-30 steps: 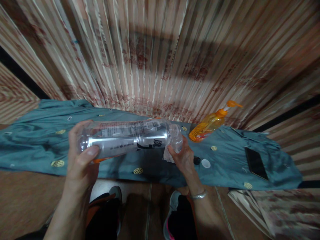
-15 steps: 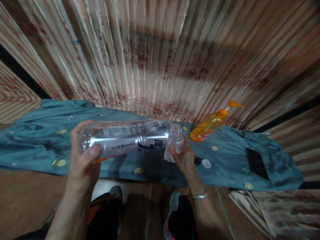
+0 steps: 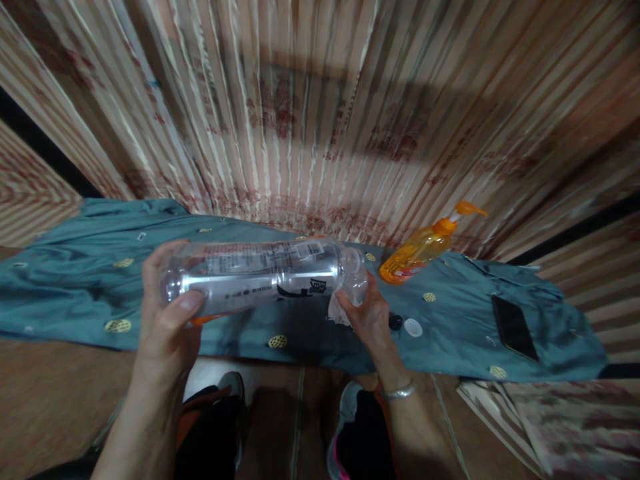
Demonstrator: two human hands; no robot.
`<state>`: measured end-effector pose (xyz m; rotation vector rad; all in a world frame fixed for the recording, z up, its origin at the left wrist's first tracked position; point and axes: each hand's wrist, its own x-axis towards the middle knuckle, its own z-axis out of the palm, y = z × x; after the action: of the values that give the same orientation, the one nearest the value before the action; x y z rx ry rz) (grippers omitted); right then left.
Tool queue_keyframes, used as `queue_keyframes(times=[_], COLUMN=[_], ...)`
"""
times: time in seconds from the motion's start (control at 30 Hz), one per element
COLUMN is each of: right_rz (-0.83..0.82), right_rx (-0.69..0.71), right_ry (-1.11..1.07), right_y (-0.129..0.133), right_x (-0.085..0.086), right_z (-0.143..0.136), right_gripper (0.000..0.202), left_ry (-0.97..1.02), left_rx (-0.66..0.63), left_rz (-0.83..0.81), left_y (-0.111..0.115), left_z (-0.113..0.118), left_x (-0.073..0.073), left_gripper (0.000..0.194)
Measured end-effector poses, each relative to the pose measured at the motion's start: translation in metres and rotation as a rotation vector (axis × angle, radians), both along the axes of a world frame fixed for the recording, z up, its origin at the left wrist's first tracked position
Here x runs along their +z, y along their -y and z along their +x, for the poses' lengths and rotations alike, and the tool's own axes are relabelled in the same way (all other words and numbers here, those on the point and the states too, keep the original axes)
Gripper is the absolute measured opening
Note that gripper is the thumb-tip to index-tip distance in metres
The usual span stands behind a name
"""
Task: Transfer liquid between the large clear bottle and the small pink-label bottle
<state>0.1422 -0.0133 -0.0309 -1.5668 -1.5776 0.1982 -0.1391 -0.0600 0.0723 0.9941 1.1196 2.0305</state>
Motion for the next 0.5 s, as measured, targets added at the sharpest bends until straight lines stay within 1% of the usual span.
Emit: queue_keyframes(times=[0.1, 0.3, 0.5], right_rz=[0.005, 0.001, 0.008], right_rx=[-0.001, -0.007, 0.003], right_ry=[0.001, 0.012, -0.018], right_y=[0.0001, -0.0002, -0.0001], right_x=[0.0006, -0.0005, -0.0018], right_z=[-0.0002, 0.0004, 0.0012], right_gripper=[0.065, 0.068, 0.064], left_ry=[0.017, 0.068, 0.073], left_rx=[-0.002, 0.028, 0.03], left_rz=[0.014, 0.001, -0.003], left_y=[-0.0006, -0.0028, -0.0011], left_z=[0.0, 0.0038, 0.0019], left_x=[-0.0001, 0.0045, 0.0044], left_gripper=[0.065, 0.07, 0.071])
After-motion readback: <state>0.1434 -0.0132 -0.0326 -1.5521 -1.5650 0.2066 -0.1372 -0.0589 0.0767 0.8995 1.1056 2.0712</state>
